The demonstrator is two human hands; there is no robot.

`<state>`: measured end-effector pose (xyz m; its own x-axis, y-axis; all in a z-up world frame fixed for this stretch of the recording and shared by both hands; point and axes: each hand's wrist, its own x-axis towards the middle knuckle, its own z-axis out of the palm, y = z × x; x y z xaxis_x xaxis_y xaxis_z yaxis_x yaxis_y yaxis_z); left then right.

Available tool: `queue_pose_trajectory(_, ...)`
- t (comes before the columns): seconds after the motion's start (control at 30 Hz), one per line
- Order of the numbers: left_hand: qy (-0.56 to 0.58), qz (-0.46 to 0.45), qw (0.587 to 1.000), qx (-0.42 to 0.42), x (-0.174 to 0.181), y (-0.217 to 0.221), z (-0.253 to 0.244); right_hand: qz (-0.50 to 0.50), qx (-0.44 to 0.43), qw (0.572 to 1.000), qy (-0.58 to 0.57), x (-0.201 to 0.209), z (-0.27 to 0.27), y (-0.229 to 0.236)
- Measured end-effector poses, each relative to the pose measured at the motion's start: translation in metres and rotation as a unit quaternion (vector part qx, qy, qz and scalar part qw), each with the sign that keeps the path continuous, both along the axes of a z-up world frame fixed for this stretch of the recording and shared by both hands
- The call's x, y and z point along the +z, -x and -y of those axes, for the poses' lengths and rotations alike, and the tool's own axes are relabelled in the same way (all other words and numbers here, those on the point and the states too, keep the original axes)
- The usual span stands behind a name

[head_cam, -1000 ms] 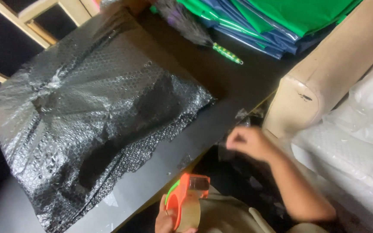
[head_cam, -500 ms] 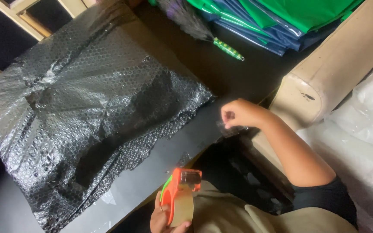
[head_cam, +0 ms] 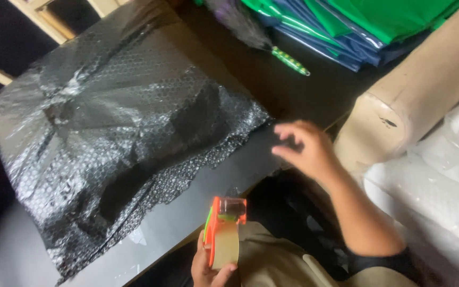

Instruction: Wrapping a blue bag in black bubble wrap and securing it with tape.

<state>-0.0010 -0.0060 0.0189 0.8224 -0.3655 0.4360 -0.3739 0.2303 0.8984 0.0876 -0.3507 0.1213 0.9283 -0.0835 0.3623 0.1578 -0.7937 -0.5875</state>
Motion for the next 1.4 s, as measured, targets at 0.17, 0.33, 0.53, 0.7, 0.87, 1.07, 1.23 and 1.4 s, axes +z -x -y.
queue_pose_trajectory(0.17,-0.093,0.047,0.994,0.034,0.007,-0.002,-0.001,0.141,0.163,0.972,-0.094,0.006,-0.079,0.032)
queue_pose_trajectory(0.33,-0.123,0.109,0.984,0.071,0.018,-0.004,-0.001,0.123,0.150,0.978,-0.073,0.008,-0.118,0.040)
queue_pose_trajectory(0.53,-0.194,0.165,0.957,0.141,0.009,-0.004,-0.004,0.108,0.144,0.975,-0.129,0.010,-0.144,0.047)
queue_pose_trajectory(0.7,-0.229,0.177,0.938,0.190,-0.007,0.000,-0.010,0.139,0.123,0.980,-0.079,0.002,-0.157,0.060)
queue_pose_trajectory(0.87,-0.199,0.095,0.960,0.171,-0.001,0.001,-0.014,0.040,0.193,0.968,-0.156,0.022,-0.156,0.072)
queue_pose_trajectory(1.07,-0.140,0.036,0.981,0.133,0.002,0.004,-0.015,-0.001,0.193,0.947,-0.256,0.033,-0.142,0.061)
queue_pose_trajectory(1.23,-0.146,0.093,0.979,0.108,0.012,0.003,-0.015,-0.038,0.216,0.931,-0.290,0.040,-0.135,0.061)
queue_pose_trajectory(1.4,-0.185,0.109,0.969,0.123,0.017,0.004,-0.017,-0.026,0.243,0.928,-0.280,0.055,-0.129,0.064)
